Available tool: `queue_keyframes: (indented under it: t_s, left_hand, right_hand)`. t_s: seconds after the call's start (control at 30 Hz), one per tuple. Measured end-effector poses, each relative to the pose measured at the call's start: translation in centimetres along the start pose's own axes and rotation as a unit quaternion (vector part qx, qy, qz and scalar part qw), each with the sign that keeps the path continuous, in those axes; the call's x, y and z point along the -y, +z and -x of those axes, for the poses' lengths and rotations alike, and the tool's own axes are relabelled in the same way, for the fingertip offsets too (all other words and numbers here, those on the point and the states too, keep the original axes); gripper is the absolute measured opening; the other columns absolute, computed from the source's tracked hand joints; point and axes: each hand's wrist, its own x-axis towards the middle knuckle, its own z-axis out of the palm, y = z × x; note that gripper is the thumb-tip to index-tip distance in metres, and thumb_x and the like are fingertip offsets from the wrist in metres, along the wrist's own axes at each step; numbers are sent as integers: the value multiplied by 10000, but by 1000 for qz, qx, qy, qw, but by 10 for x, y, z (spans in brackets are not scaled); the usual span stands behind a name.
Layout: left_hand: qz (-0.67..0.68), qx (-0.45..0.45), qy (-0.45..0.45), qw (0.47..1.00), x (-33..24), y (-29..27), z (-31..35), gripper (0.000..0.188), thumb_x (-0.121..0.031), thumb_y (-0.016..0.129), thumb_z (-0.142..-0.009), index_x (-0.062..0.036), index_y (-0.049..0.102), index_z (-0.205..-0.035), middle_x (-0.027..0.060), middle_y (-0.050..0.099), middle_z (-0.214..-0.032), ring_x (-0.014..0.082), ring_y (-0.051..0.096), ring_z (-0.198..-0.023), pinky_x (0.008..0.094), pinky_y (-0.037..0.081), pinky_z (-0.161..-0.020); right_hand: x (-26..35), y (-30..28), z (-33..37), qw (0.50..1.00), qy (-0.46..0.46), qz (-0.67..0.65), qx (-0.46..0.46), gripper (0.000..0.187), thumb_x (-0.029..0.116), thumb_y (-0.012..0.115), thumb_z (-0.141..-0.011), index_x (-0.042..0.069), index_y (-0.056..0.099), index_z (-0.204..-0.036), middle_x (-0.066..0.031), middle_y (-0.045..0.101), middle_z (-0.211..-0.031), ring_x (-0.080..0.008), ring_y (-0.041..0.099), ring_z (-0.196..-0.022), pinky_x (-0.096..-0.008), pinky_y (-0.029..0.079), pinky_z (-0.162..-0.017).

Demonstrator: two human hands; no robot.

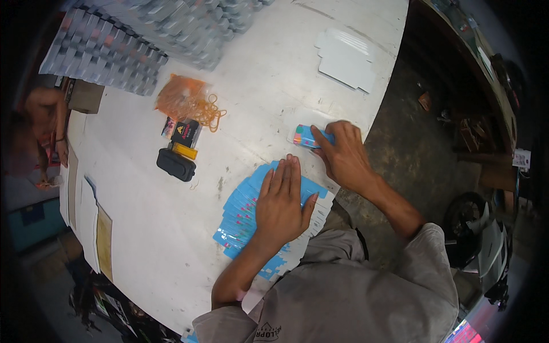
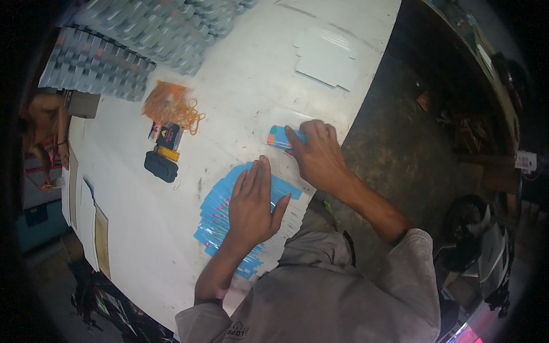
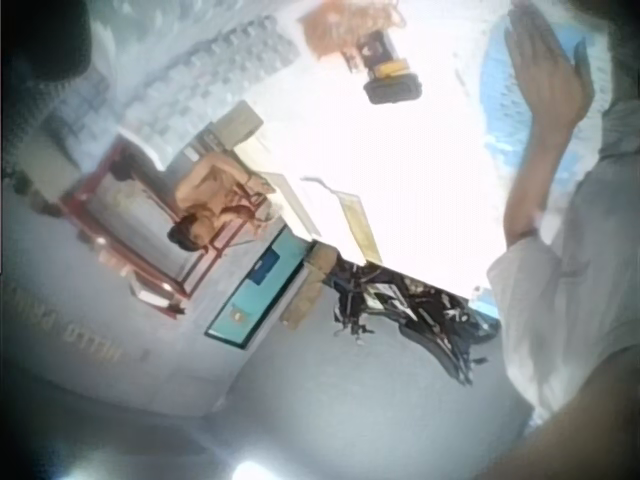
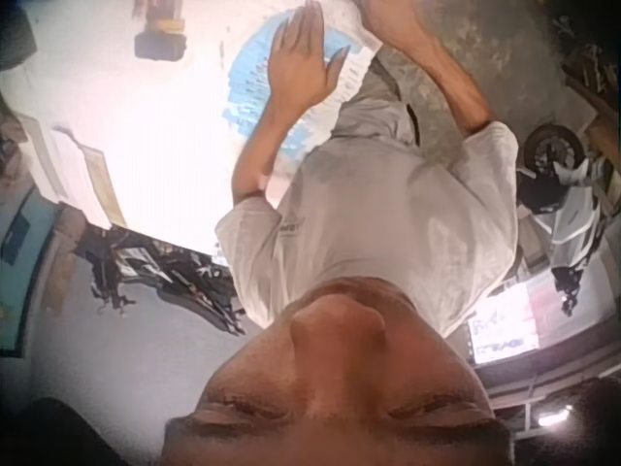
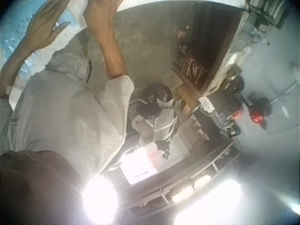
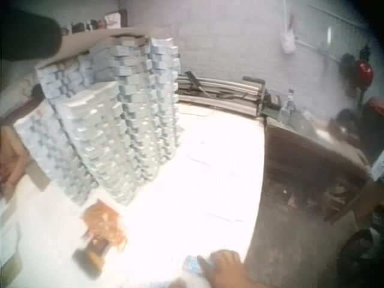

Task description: The person rubs a stack of blue paper sheets on a white table using a small blue rectangular block. They repeatedly rub the surface, then gather and align the sheets into a neat stack. The person also moves a cardboard sheet aside and handles a rubber band before continuing to rub the paper stack.

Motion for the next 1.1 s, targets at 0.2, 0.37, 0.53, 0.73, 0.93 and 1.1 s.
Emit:
queue_keyframes:
  t_s: [0.2, 0.37, 0.53, 0.73, 0.93, 1.1]
  left_hand:
    - [-75, 35, -4, 997, -5, 2, 10, 926, -488, 627, -984, 130, 283, -1581, 351, 247, -1661, 498, 197, -1572, 708, 140, -1221]
    - [-54, 61, 8, 997, -2, -6, 4, 944, -546, 616, -961, 68, 303, -1606, 284, 235, -1699, 505, 149, -1584, 764, 54, -1200]
    - [-71, 16, 6, 997, -2, -1, 3, 853, -515, 582, -1003, 53, 348, -1594, 282, 303, -1674, 464, 221, -1579, 722, 104, -1225]
    - [-3, 21, -14, 1000, 0, -3, 1, 669, -391, 563, -1046, 58, 457, -1531, 303, 451, -1576, 483, 370, -1503, 625, 238, -1226]
    - [-50, 15, 10, 999, -5, -7, -1, 544, -360, 556, -1048, 23, 597, -1433, 268, 503, -1545, 466, 416, -1474, 605, 256, -1222]
    - [-42, 23, 7, 999, -3, -5, -1, 517, -338, 559, -1050, 25, 613, -1415, 236, 526, -1541, 429, 443, -1464, 594, 258, -1224]
  right_hand:
    - [36, -21, 0, 869, 221, -394, 199, 223, 125, 594, -1031, -54, 630, -1158, -303, 671, -797, -498, 682, -776, -558, 518, -691]
    - [22, -22, -11, 891, 169, -362, 217, 186, 133, 629, -999, -52, 644, -1012, -270, 672, -759, -485, 677, -742, -548, 509, -665]
    - [22, -10, -4, 845, 178, -443, 242, 191, 147, 658, -981, -44, 659, -972, -259, 676, -773, -455, 680, -739, -505, 511, -660]
    - [1, -17, -24, 906, 158, -244, 308, 261, 248, 700, -977, -10, 682, -1008, -235, 698, -821, -435, 696, -804, -490, 550, -733]
    - [-99, -4, -43, 987, 59, 106, -103, 457, 216, 719, -956, 66, 626, -1378, -208, 692, -1263, -367, 675, -1083, -474, 542, -955]
    - [-73, 3, -22, 965, 129, -226, 33, 488, 55, 701, -923, 47, 607, -1402, -228, 672, -1270, -355, 641, -1073, -462, 501, -972]
